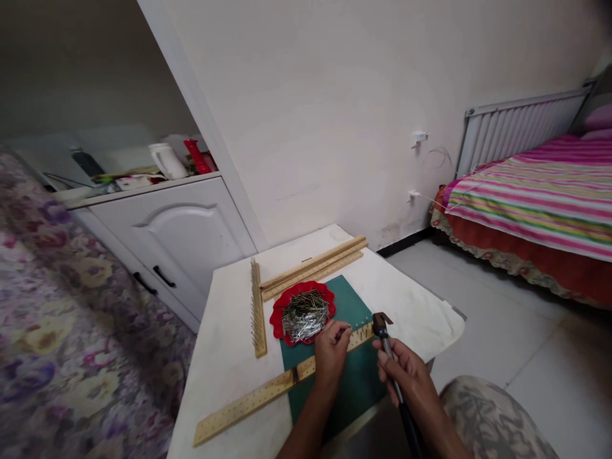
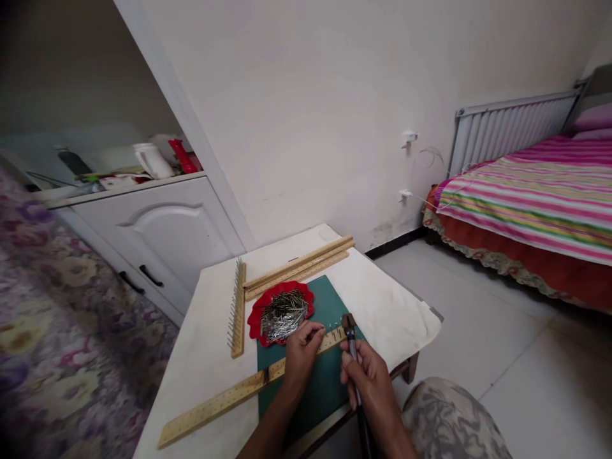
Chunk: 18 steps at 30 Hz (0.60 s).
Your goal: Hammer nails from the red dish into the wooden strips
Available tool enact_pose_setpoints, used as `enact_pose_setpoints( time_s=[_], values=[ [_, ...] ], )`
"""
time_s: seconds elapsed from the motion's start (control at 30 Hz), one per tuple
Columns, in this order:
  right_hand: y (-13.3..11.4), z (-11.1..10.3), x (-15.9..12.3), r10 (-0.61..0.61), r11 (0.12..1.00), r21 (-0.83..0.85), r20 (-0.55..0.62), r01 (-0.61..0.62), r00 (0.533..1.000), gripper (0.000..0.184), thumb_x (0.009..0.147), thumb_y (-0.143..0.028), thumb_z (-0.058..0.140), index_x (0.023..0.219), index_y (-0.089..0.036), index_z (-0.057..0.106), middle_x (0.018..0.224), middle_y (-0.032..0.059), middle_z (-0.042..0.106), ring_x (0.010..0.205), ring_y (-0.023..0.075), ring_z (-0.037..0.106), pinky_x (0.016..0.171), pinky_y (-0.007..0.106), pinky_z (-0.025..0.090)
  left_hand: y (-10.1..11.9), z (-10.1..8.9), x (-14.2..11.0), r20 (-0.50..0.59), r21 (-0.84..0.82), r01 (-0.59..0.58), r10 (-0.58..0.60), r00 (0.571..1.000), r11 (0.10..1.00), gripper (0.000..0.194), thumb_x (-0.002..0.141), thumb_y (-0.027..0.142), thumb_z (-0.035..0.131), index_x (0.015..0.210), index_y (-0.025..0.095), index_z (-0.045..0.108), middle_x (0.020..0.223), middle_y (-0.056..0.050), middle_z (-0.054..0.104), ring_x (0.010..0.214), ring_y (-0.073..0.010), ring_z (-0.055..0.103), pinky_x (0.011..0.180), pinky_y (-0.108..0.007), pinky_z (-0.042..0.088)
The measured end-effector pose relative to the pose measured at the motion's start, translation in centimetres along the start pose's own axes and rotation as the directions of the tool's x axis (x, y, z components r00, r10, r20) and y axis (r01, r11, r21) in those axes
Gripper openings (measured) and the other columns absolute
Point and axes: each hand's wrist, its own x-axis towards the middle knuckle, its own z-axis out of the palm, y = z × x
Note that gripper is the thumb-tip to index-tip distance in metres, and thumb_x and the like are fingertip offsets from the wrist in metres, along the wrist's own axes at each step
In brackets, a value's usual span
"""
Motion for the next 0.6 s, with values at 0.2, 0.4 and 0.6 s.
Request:
enact_pose_setpoints(
  time_s=[0.2,0.4,0.6],
  values=[
    [0.6,0.0,0.3,-0.007,1.000,0.000,0.001,0.007,1.000,0.041,0.071,-0.052,0.061,0.090,-0.018,0.050,0.045,-0.0098,0.052,0.022,0.0027,0.033,0.026,0.014,0.019,-0.2,0.1,0.0,0.002,0.036,-0.004,0.004,1.000,0.999,0.020,0.081,0.028,0.048,0.074,0.017,0.063,0.070,0.000,0.058,0.067,-0.0129,0.053,0.062,-0.023,0.037],
    [0.0,0.5,0.4,0.024,0.999,0.028,0.074,-0.026,0.997,0.038,0.075,-0.053,0.057,0.090,-0.019,0.051,0.049,-0.0080,0.054,0.024,0.0035,0.036,0.028,0.015,0.020,-0.5,0.3,0.0,0.013,0.063,0.012,-0.013,1.000,0.998,0.018,0.079,0.027,0.049,0.074,0.017,0.063,0.070,0.001,0.057,0.065,-0.0120,0.053,0.060,-0.022,0.037],
    [-1.0,2.2,0.9,0.039,0.999,0.000,0.147,-0.039,0.988,0.037,0.077,-0.052,0.053,0.091,-0.017,0.054,0.050,-0.0067,0.055,0.026,0.0044,0.035,0.029,0.017,0.020,-0.7,0.5,-0.1,0.008,0.073,0.031,-0.032,0.999,0.997,0.016,0.077,0.022,0.048,0.071,0.017,0.062,0.068,0.001,0.056,0.064,-0.0122,0.052,0.059,-0.021,0.036]
  ],
)
